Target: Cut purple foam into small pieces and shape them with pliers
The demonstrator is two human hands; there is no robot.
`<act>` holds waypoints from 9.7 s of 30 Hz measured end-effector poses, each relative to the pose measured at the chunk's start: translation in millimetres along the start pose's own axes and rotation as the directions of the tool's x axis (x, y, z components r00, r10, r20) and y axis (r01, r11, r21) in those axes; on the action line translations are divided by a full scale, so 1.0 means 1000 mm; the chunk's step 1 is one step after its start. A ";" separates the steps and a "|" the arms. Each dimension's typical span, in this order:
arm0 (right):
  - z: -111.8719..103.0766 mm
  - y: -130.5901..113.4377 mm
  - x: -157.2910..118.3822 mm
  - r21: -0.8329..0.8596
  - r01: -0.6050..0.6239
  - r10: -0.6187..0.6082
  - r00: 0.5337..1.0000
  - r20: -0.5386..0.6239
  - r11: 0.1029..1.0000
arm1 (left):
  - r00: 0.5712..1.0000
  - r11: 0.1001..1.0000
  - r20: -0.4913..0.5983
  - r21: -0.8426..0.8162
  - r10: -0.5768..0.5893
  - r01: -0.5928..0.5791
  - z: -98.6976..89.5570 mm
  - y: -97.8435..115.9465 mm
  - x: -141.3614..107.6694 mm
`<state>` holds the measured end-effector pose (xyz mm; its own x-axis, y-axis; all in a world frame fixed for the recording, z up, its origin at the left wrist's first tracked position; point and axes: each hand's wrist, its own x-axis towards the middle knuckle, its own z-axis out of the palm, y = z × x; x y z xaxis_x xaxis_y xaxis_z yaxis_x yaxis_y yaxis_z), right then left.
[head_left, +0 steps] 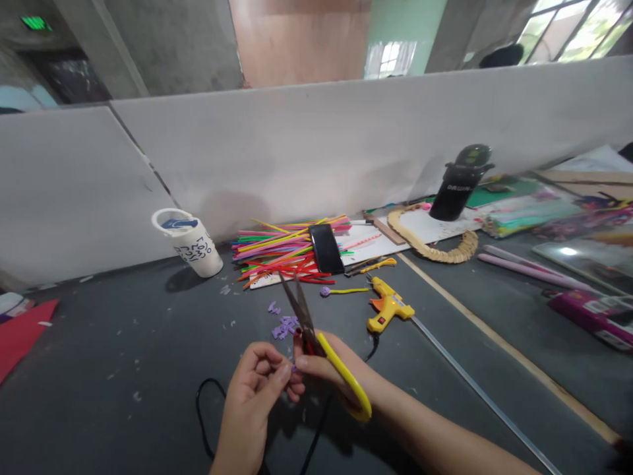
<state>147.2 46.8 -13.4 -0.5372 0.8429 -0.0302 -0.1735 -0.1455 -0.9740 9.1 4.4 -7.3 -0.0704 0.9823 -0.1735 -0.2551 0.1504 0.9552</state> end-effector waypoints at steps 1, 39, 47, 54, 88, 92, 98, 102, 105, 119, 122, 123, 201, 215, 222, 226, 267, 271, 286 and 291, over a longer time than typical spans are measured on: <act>-0.002 0.000 0.000 -0.010 0.013 -0.014 0.999 -0.034 1.000 | 1.000 0.999 0.005 -0.044 -0.025 0.025 0.000 0.000 0.001; -0.021 -0.013 0.013 -0.612 0.005 0.012 1.000 0.024 0.790 | 0.981 0.961 0.062 0.218 -0.186 0.169 -0.001 -0.003 0.024; -0.024 -0.010 0.014 -0.683 -0.010 -0.066 0.994 -0.085 0.731 | 0.995 0.981 -0.013 0.165 -0.102 0.103 0.001 -0.005 0.031; -0.021 0.004 0.004 -0.750 -0.099 -0.078 0.977 -0.197 0.654 | 0.988 0.996 -0.136 0.040 -0.077 0.083 -0.011 -0.008 0.027; 0.022 0.007 -0.012 -0.951 -0.120 -0.039 0.990 -0.136 0.286 | 0.954 0.952 -0.262 -0.225 0.146 -0.207 -0.001 0.002 0.003; 0.023 0.006 -0.011 -0.953 -0.130 -0.034 0.989 -0.145 0.273 | 0.945 0.944 -0.289 -0.239 0.156 -0.229 0.000 0.001 0.004; 0.024 0.008 -0.011 -0.954 -0.143 -0.015 0.988 -0.152 0.262 | 0.936 0.934 -0.311 -0.257 0.162 -0.247 0.001 0.000 0.002; 0.024 0.011 -0.010 -0.959 -0.131 -0.032 0.989 -0.143 0.251 | 0.936 0.932 -0.309 -0.261 0.168 -0.254 0.002 0.000 0.002; 0.024 0.011 -0.009 -0.963 -0.128 -0.044 0.989 -0.142 0.238 | 0.936 0.931 -0.308 -0.262 0.169 -0.254 0.002 0.000 0.002; 0.024 0.012 -0.010 -0.975 -0.128 -0.086 0.986 -0.146 0.184 | 0.942 0.931 -0.289 -0.266 0.170 -0.249 0.002 0.000 0.003; 0.025 0.012 -0.010 -0.976 -0.132 -0.085 0.985 -0.149 0.175 | 0.942 0.929 -0.285 -0.269 0.177 -0.256 0.001 0.001 0.003; 0.025 0.012 -0.010 -0.976 -0.133 -0.083 0.985 -0.149 0.174 | 0.943 0.929 -0.281 -0.271 0.176 -0.254 0.001 0.001 0.003; 0.027 0.008 -0.006 -0.969 -0.179 0.002 0.983 -0.181 0.173 | 0.927 0.955 -0.299 -0.120 0.224 -0.270 -0.001 -0.003 0.007; 0.028 0.004 -0.007 -0.959 -0.190 -0.003 0.981 -0.195 0.211 | 0.928 0.955 -0.272 -0.075 0.256 -0.286 -0.004 -0.004 0.007; 0.024 0.006 -0.005 -0.948 -0.194 -0.023 0.978 -0.206 0.251 | 0.920 0.957 -0.303 -0.070 0.249 -0.282 -0.003 -0.003 0.005; 0.020 0.002 -0.005 -0.945 -0.163 -0.044 0.982 -0.182 0.283 | 0.915 0.947 -0.298 -0.087 0.271 -0.309 -0.004 -0.002 0.005; 0.024 0.004 -0.009 -0.946 -0.183 0.033 0.983 -0.181 0.266 | 0.920 0.938 -0.189 0.129 0.342 -0.322 -0.016 -0.008 0.008; 0.023 0.005 -0.008 -0.943 -0.190 0.032 0.982 -0.189 0.274 | 0.918 0.934 -0.186 0.133 0.351 -0.330 -0.016 -0.007 0.008; 0.018 0.001 -0.008 -0.933 -0.152 -0.036 0.984 -0.173 0.326 | 0.935 0.956 -0.201 0.023 0.291 -0.292 -0.012 -0.006 0.008; 0.020 -0.001 -0.010 -0.940 -0.172 -0.010 0.983 -0.183 0.296 | 0.939 0.957 -0.188 0.079 0.290 -0.279 -0.014 -0.005 0.006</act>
<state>136.5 27.9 -7.9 -0.3756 0.9248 -0.0609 0.8164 0.2990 -0.4941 -3.5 8.1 -16.8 -0.3211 0.9445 0.0687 -0.1483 -0.1218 0.9814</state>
